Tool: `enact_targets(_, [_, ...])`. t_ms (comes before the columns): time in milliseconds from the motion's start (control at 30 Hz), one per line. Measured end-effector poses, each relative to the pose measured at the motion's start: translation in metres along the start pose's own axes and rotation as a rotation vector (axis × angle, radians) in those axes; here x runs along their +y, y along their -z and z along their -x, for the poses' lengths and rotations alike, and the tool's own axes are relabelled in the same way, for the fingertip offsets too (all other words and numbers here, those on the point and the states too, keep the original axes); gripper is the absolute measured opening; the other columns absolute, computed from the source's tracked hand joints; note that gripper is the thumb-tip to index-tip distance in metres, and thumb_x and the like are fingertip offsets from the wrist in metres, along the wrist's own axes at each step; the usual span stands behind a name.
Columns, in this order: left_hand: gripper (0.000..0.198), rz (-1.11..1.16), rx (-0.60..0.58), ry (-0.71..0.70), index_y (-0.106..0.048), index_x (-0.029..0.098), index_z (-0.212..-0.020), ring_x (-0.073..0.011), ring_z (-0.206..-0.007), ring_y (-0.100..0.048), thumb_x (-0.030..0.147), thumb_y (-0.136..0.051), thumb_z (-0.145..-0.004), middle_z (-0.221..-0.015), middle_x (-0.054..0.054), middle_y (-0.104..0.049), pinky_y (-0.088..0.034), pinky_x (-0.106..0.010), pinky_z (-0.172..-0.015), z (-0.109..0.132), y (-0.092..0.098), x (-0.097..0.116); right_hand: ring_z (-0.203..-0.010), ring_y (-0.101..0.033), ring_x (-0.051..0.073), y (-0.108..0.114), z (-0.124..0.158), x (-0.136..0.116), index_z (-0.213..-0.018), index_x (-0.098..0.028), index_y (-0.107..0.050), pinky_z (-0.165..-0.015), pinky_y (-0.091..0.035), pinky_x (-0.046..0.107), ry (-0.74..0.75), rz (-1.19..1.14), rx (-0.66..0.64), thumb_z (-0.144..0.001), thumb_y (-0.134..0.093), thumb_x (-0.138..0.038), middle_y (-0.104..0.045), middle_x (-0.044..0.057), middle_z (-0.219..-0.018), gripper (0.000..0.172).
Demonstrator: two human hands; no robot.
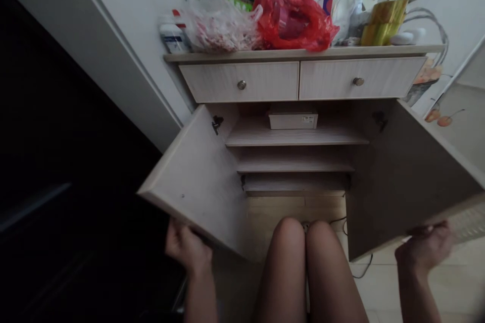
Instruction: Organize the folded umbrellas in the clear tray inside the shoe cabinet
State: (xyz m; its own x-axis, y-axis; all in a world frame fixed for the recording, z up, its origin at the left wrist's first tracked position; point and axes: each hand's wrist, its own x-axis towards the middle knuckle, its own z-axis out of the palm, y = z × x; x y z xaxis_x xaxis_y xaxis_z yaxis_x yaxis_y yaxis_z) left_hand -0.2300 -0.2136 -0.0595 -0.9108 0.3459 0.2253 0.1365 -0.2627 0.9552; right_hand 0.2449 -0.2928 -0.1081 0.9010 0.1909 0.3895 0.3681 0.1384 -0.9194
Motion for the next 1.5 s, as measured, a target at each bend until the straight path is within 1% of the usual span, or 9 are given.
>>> enact_targets(100, [0.046, -0.025, -0.125, -0.073, -0.074, 0.018, -0.106, -0.0289, -0.105, -0.069, 0.049, -0.066, -0.074, -0.108, -0.009, -0.076, -0.054, -0.044, -0.096, 0.033, -0.013, -0.016, -0.092, -0.065, 0.029, -0.017, 0.03, -0.01, -0.106, -0.026, -0.063, -0.075, -0.052, 0.045, -0.041, -0.064, 0.033, -0.086, -0.053, -0.058, -0.066, 0.009, -0.099, 0.039])
enact_targets(200, [0.044, -0.069, -0.347, -0.155, -0.076, 0.016, -0.1, -0.0283, -0.094, -0.072, 0.051, -0.068, -0.075, -0.099, -0.012, -0.077, -0.056, -0.041, -0.09, 0.06, -0.04, -0.022, -0.09, -0.067, 0.027, -0.04, 0.046, -0.03, -0.098, -0.023, -0.064, -0.082, -0.051, 0.043, 0.025, -0.029, -0.201, -0.088, -0.054, -0.055, -0.07, 0.01, -0.096, 0.035])
enact_targets(400, [0.032, -0.141, -0.754, -0.284, -0.078, 0.016, -0.097, -0.0239, -0.088, -0.072, 0.042, -0.064, -0.085, -0.095, -0.012, -0.077, -0.055, -0.034, -0.084, 0.099, -0.133, -0.012, -0.088, -0.067, 0.026, -0.121, 0.052, -0.062, -0.092, -0.021, -0.064, -0.083, -0.049, 0.04, 0.22, 0.013, -0.616, -0.091, -0.05, -0.056, -0.072, 0.01, -0.092, 0.038])
enact_targets(500, [0.024, -0.182, -0.862, -0.329, -0.077, 0.015, -0.1, -0.0234, -0.089, -0.071, 0.031, -0.065, -0.086, -0.097, -0.012, -0.077, -0.052, -0.033, -0.085, 0.109, -0.175, -0.006, -0.086, -0.067, 0.025, -0.169, 0.052, -0.07, -0.091, -0.021, -0.061, -0.079, -0.048, 0.037, 0.267, 0.077, -0.717, -0.092, -0.045, -0.053, -0.073, 0.01, -0.092, 0.036])
enact_targets(600, [0.023, -0.228, -0.935, -0.358, -0.076, 0.014, -0.102, -0.0223, -0.085, -0.07, 0.026, -0.063, -0.088, -0.095, -0.012, -0.077, -0.05, -0.03, -0.08, 0.114, -0.202, -0.002, -0.087, -0.068, 0.024, -0.207, 0.052, -0.075, -0.092, -0.021, -0.06, -0.076, -0.046, 0.034, 0.289, 0.177, -0.768, -0.094, -0.045, -0.048, -0.073, 0.009, -0.093, 0.031])
enact_targets(700, [0.022, -0.299, -0.971, -0.384, -0.076, 0.015, -0.098, -0.021, -0.082, -0.069, 0.027, -0.06, -0.091, -0.092, -0.011, -0.077, -0.048, -0.028, -0.076, 0.117, -0.219, 0.002, -0.086, -0.067, 0.023, -0.232, 0.051, -0.078, -0.094, -0.02, -0.06, -0.073, -0.043, 0.032, 0.301, 0.255, -0.788, -0.095, -0.045, -0.044, -0.073, 0.009, -0.096, 0.028])
enact_targets(867, [0.023, -0.394, -0.979, -0.409, -0.076, 0.015, -0.095, -0.0201, -0.082, -0.067, 0.03, -0.058, -0.093, -0.092, -0.012, -0.076, -0.044, -0.026, -0.075, 0.12, -0.241, 0.004, -0.085, -0.067, 0.022, -0.255, 0.05, -0.077, -0.1, -0.02, -0.06, -0.07, -0.041, 0.03, 0.309, 0.295, -0.801, -0.098, -0.042, -0.044, -0.072, 0.008, -0.098, 0.03])
enact_targets(1233, [0.026, -0.489, -0.947, -0.443, -0.076, 0.017, -0.093, -0.0201, -0.076, -0.064, 0.033, -0.055, -0.095, -0.091, -0.012, -0.076, -0.035, -0.026, -0.065, 0.124, -0.27, 0.006, -0.08, -0.065, 0.021, -0.288, 0.05, -0.072, -0.105, -0.018, -0.061, -0.071, -0.039, 0.03, 0.313, 0.373, -0.778, -0.099, -0.04, -0.042, -0.071, 0.01, -0.092, 0.032])
enact_targets(1500, [0.027, -0.545, -0.949, -0.439, -0.075, 0.018, -0.098, -0.0203, -0.078, -0.065, 0.033, -0.053, -0.096, -0.095, -0.012, -0.076, -0.035, -0.026, -0.066, 0.121, -0.285, 0.004, -0.078, -0.064, 0.02, -0.308, 0.05, -0.068, -0.102, -0.016, -0.061, -0.07, -0.039, 0.029, 0.309, 0.296, -0.752, -0.098, -0.04, -0.037, -0.07, 0.01, -0.087, 0.03])
